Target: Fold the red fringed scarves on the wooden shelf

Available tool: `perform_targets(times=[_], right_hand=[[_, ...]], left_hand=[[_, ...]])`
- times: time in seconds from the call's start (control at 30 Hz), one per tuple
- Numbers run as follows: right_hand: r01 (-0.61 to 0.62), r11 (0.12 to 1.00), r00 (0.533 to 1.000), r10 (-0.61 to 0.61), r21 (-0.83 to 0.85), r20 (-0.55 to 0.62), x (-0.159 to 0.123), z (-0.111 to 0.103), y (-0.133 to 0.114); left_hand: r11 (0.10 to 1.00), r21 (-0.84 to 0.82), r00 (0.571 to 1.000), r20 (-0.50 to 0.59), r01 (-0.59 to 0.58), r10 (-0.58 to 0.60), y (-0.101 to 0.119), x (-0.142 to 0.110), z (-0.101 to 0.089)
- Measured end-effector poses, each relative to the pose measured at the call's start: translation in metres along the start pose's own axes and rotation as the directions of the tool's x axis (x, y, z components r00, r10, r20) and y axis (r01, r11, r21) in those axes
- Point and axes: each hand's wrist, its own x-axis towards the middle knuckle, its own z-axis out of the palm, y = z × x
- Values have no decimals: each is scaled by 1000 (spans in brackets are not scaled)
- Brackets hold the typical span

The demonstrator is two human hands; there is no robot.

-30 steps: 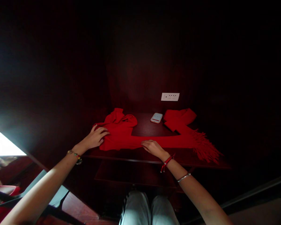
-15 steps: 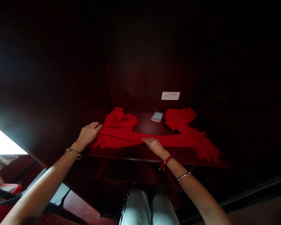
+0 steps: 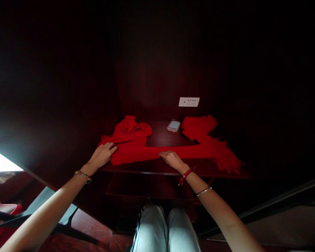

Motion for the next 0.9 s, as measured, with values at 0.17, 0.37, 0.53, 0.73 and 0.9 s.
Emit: perform_targets(times=[0.17, 0.37, 0.53, 0.73, 0.9], right_hand=[[-1, 1000, 1000, 1, 14, -13, 1, -3, -3], [-4, 1000, 999, 5, 28, -39, -1, -4, -3], [-24, 1000, 998, 25, 16, -62, -1, 0, 0], [-6, 996, 997, 12, 93, -71, -2, 4, 3], [-30, 985, 996, 44, 167, -83, -3, -2, 0]], left_hand=[[975, -132, 984, -16, -180, 180, 54, 19, 3], [981, -62, 980, 68, -183, 187, 73, 35, 20], [969, -92, 973, 9, -229, 231, 68, 37, 18], [967, -81, 970, -18, -243, 242, 77, 33, 20], [959, -137, 968, -43, -250, 246, 78, 34, 19]])
